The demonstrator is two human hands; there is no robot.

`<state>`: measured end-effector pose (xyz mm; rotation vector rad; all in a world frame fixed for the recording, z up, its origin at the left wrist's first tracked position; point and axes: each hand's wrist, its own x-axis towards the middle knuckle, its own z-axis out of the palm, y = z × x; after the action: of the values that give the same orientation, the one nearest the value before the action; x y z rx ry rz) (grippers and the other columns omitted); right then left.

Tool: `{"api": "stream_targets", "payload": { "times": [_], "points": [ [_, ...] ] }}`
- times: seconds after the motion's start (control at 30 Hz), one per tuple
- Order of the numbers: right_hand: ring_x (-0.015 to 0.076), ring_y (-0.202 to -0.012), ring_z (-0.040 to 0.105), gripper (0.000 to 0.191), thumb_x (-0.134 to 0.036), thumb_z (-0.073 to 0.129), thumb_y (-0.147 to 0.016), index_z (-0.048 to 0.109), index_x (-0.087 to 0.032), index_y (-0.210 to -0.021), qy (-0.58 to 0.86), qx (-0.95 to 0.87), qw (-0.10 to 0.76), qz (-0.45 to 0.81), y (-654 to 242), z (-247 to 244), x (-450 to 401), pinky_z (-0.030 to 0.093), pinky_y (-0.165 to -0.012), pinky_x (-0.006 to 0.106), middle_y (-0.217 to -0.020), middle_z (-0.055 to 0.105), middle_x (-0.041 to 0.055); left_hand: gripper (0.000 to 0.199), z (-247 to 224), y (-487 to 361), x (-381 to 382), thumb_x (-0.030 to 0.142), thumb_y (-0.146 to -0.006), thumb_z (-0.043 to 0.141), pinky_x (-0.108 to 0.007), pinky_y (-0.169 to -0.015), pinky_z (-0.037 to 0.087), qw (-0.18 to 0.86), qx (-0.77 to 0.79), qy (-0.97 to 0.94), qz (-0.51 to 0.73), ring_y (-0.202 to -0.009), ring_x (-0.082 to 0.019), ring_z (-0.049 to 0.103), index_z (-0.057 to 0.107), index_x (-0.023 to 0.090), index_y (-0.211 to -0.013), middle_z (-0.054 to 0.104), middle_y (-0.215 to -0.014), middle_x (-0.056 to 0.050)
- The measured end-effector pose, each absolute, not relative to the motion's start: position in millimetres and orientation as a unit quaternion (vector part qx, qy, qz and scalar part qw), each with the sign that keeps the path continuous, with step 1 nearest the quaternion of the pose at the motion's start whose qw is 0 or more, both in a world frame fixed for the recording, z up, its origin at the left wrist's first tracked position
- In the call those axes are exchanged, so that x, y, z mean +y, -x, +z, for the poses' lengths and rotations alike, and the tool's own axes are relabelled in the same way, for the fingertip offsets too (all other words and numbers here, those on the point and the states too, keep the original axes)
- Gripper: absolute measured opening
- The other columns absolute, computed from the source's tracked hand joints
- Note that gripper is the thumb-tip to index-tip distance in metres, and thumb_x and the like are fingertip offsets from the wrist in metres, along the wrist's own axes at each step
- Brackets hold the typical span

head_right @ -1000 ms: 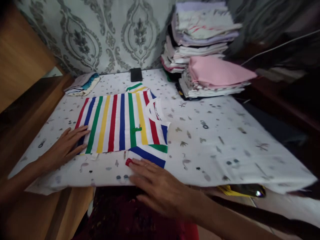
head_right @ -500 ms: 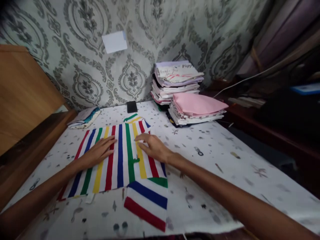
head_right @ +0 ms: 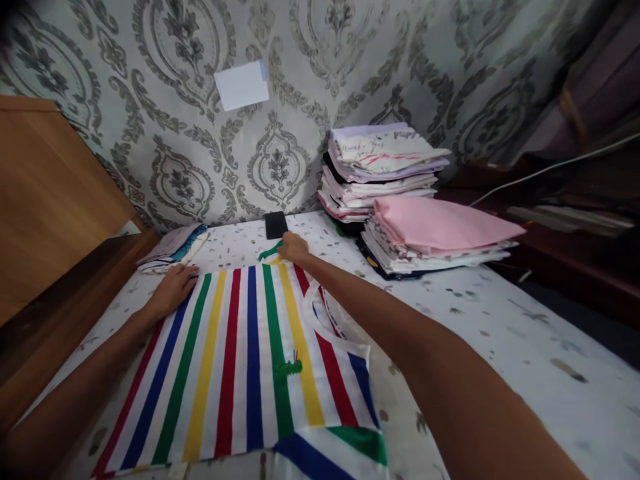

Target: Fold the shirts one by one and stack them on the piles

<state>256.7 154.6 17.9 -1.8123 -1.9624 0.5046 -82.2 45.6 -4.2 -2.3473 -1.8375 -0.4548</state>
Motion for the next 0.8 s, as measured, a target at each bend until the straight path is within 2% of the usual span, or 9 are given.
{"api": "stream_targets", "payload": {
  "times": [0.13, 0.2, 0.27, 0.33, 0.47, 0.57, 0.63, 0.7, 0.8],
  "points": [
    [0.0204, -0.081, 0.065, 0.01, -0.015, 0.071, -0.072, 0.068, -0.014, -0.081, 0.647, -0.684, 0.25, 0.228, -263, 21, 164, 0.051, -0.071, 0.027, -0.076, 0.069, 0.004, 0.021, 6, 85, 51, 0.033, -0.087, 0.045, -0.043, -0.086, 0.049, 0.016, -0.599, 0.787, -0.147, -0.09, -0.027, 0.057, 0.062, 0.021, -0.091, 0.06, -0.088, -0.008],
    [0.0157, -0.068, 0.061, 0.004, -0.013, 0.067, -0.072, 0.063, -0.013, -0.074, 0.633, -0.676, 0.28, 0.253, -268, 28, 162, 0.049, -0.065, 0.025, -0.065, 0.062, -0.0006, 0.016, 13, 88, 52, 0.034, -0.082, 0.048, -0.041, -0.083, 0.048, -0.009, -0.596, 0.789, -0.153, -0.087, -0.026, 0.058, 0.059, 0.021, -0.083, 0.059, -0.086, -0.007],
    [0.0116, -0.062, 0.056, 0.006, -0.012, 0.064, -0.072, 0.058, -0.014, -0.072, 0.611, -0.672, 0.315, 0.276, -274, 36, 154, 0.046, -0.062, 0.023, -0.061, 0.057, -0.0038, 0.017, 21, 89, 48, 0.036, -0.082, 0.047, -0.039, -0.081, 0.048, -0.028, -0.589, 0.789, -0.172, -0.088, -0.025, 0.059, 0.057, 0.022, -0.084, 0.061, -0.092, -0.007],
    [0.0094, -0.06, 0.054, 0.01, -0.012, 0.063, -0.071, 0.055, -0.017, -0.074, 0.59, -0.67, 0.346, 0.29, -281, 46, 140, 0.044, -0.06, 0.02, -0.062, 0.054, -0.0058, 0.02, 30, 89, 38, 0.039, -0.086, 0.045, -0.036, -0.079, 0.048, -0.041, -0.589, 0.786, -0.183, -0.085, -0.023, 0.061, 0.055, 0.022, -0.088, 0.064, -0.095, -0.005],
    [0.0086, -0.057, 0.05, 0.018, -0.014, 0.066, -0.071, 0.051, -0.02, -0.079, 0.514, -0.671, 0.414, 0.339, -300, 63, 94, 0.039, -0.054, 0.02, -0.062, 0.052, -0.0082, 0.019, 47, 85, 5, 0.041, -0.089, 0.043, -0.034, -0.074, 0.049, -0.015, -0.599, 0.785, -0.156, -0.079, -0.023, 0.063, 0.051, 0.025, -0.088, 0.067, -0.082, -0.001],
    [0.0115, -0.059, 0.055, 0.018, -0.016, 0.065, -0.075, 0.057, -0.02, -0.091, 0.438, -0.698, 0.437, 0.36, -313, 64, 45, 0.043, -0.058, 0.023, -0.066, 0.059, -0.0063, 0.023, 47, 83, -20, 0.039, -0.091, 0.041, -0.04, -0.086, 0.051, 0.053, -0.585, 0.796, -0.148, -0.092, -0.027, 0.067, 0.056, 0.025, -0.099, 0.072, -0.093, -0.006],
    [0.0147, -0.069, 0.062, 0.026, -0.016, 0.062, -0.08, 0.062, -0.02, -0.106, 0.432, -0.74, 0.407, 0.317, -319, 59, 10, 0.049, -0.065, 0.027, -0.078, 0.068, -0.0023, 0.03, 41, 82, -33, 0.036, -0.093, 0.038, -0.047, -0.095, 0.049, 0.092, -0.571, 0.805, -0.133, -0.099, -0.03, 0.068, 0.059, 0.024, -0.109, 0.074, -0.103, -0.009],
    [0.0174, -0.081, 0.068, 0.033, -0.011, 0.059, -0.082, 0.065, -0.02, -0.113, 0.434, -0.786, 0.352, 0.264, -323, 50, -21, 0.053, -0.075, 0.031, -0.093, 0.074, 0.0022, 0.034, 33, 82, -42, 0.034, -0.094, 0.034, -0.051, -0.098, 0.048, 0.116, -0.557, 0.815, -0.111, -0.1, -0.031, 0.069, 0.063, 0.024, -0.109, 0.075, -0.107, -0.011],
    [0.0211, -0.099, 0.069, 0.029, -0.005, 0.056, -0.084, 0.069, -0.018, -0.106, 0.425, -0.838, 0.273, 0.205, -326, 36, -51, 0.055, -0.088, 0.037, -0.108, 0.075, 0.0074, 0.037, 25, 82, -49, 0.032, -0.096, 0.031, -0.054, -0.097, 0.048, 0.139, -0.544, 0.823, -0.088, -0.098, -0.032, 0.069, 0.068, 0.024, -0.098, 0.075, -0.102, -0.012]
  ]
}}
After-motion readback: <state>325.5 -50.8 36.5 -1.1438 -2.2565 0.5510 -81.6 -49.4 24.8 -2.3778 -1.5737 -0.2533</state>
